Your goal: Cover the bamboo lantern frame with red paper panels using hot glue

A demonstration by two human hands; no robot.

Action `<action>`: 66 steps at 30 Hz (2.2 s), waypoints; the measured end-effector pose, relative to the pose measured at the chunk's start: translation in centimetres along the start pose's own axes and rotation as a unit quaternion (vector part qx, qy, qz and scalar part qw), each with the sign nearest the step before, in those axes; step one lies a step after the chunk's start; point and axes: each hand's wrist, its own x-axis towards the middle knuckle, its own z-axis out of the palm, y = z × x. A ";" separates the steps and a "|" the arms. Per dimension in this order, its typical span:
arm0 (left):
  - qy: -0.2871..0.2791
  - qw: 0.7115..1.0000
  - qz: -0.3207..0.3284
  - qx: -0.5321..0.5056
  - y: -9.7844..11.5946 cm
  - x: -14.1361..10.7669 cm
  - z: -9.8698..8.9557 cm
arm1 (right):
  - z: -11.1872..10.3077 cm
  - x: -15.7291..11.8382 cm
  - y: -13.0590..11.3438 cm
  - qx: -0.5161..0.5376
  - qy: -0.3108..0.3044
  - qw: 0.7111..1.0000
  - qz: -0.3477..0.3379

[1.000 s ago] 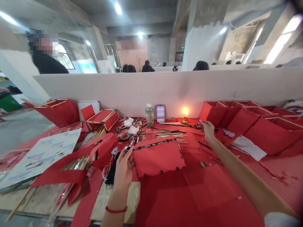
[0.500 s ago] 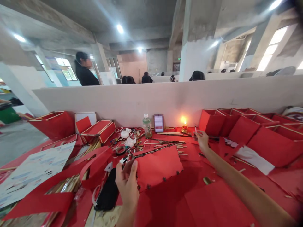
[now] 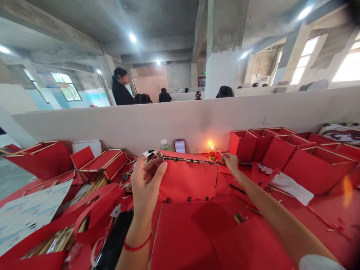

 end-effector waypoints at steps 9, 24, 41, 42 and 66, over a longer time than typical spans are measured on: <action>-0.102 0.982 -0.153 -0.049 -2.9 2.8 -1.2 | 1.5 2.3 -0.7 -0.043 0.000 0.999 0.013; -0.119 0.985 -0.112 0.051 -4.2 3.7 -1.9 | 1.8 3.5 -0.1 -0.073 -0.025 0.996 0.052; -0.112 0.984 -0.011 0.134 -5.3 3.6 -2.2 | 2.5 3.5 0.0 -0.093 -0.026 0.993 0.065; -0.114 0.984 -0.011 0.133 -5.3 3.6 -2.2 | 2.6 3.4 0.0 -0.093 -0.024 0.993 0.064; -0.215 0.955 -0.001 0.204 -4.5 3.4 -2.3 | 3.2 2.7 -1.1 -0.103 -0.023 0.992 0.073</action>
